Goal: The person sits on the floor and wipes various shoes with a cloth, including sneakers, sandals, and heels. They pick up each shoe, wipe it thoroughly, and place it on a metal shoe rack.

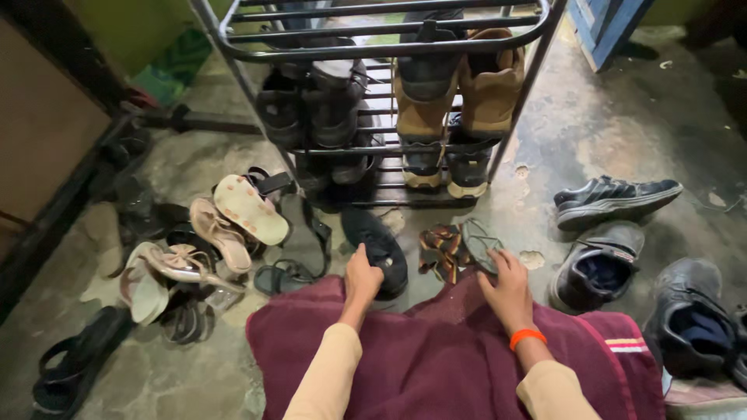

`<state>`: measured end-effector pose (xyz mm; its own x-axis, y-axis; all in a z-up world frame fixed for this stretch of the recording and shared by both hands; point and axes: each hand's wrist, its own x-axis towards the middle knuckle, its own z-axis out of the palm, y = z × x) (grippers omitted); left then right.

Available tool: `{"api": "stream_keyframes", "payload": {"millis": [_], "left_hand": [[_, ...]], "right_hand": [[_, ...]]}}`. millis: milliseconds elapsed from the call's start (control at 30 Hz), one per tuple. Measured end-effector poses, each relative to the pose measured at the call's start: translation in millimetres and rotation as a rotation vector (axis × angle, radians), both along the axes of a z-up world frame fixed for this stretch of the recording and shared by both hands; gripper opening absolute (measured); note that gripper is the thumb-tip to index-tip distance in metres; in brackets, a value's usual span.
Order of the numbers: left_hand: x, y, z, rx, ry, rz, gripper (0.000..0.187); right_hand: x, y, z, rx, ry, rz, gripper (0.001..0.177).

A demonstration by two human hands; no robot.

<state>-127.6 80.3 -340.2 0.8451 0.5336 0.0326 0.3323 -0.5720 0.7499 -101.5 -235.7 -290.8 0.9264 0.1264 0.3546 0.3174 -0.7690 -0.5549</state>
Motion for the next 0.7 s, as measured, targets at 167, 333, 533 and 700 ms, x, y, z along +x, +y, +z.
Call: {"api": "stream_keyframes", "payload": {"millis": [167,333,533,700], "left_hand": [[-17.6,-16.4,26.9,0.400,-0.256,-0.257,0.043],[-5.8,-39.9,53.8,0.365,0.087,-0.207,0.037],[12.1,-48.8,70.2,0.248,0.585,-0.138,0.076],[0.9,-52.0,62.9,0.405,0.576,-0.429,0.051]], "right_hand": [[18.2,3.9,-0.5,-0.257,-0.013,-0.085,0.069],[40.4,14.6,-18.6,-0.296,0.106,-0.091,0.076],[49.9,15.7,-44.7,-0.262,0.200,-0.184,0.069],[34.3,21.0,-22.3,-0.019,0.206,-0.191,0.063]]}}
